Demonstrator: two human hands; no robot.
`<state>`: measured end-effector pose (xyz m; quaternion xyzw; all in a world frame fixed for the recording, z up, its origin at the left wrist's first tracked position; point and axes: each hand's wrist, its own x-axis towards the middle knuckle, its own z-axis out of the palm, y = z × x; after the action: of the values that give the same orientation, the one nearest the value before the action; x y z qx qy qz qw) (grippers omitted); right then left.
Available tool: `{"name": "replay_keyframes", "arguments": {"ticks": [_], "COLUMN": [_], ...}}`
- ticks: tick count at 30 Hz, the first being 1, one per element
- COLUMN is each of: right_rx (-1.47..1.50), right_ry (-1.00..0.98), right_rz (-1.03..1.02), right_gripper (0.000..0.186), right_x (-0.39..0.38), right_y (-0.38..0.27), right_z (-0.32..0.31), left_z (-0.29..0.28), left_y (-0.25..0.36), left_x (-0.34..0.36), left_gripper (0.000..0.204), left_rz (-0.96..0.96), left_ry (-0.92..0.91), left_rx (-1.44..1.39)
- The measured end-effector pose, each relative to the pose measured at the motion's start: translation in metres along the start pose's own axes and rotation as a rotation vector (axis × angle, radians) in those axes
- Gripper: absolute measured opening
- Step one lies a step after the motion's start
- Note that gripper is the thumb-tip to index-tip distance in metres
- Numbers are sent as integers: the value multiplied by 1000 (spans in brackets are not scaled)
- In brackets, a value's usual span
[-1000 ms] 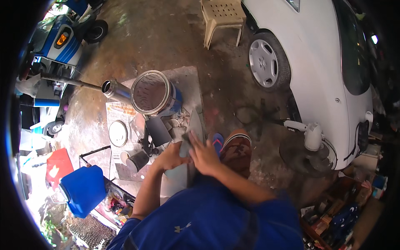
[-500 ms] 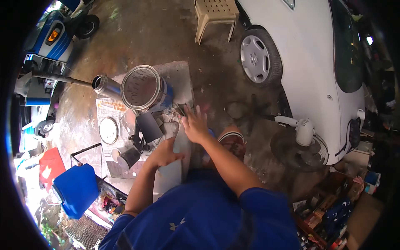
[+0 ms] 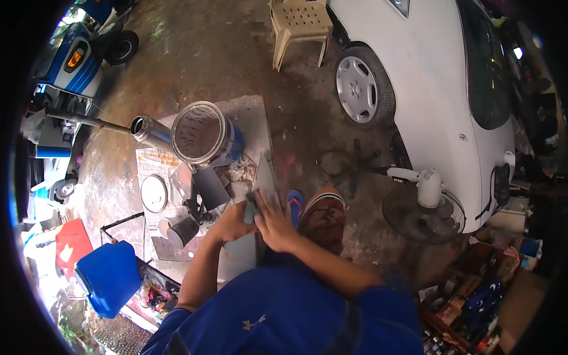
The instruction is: The person holds a grey car part on a table and uses a piece of sandpaper to scrub its surface, occasionally checking the texture with their fingers before picking up the part to inspect it.
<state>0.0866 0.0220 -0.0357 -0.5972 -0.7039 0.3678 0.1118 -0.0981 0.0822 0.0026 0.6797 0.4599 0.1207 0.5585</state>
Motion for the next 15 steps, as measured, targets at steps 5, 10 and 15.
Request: {"name": "replay_keyframes", "arguments": {"ticks": [5,10,15], "right_rx": [-105,77,59], "right_ry": [34,-18,-122], "right_rz": [195,-10,190], "right_gripper": [56,66,64], "right_x": [110,-2,113], "right_y": [69,7,54], "right_z": [3,18,-6], "left_z": [1,7,17], "left_y": [13,-27,-22], "left_x": [21,1,22], "left_gripper": [73,94,92], "left_rz": [-163,61,-109], "left_ry": [-209,-6,-143], "left_rx": [169,139,137]}}
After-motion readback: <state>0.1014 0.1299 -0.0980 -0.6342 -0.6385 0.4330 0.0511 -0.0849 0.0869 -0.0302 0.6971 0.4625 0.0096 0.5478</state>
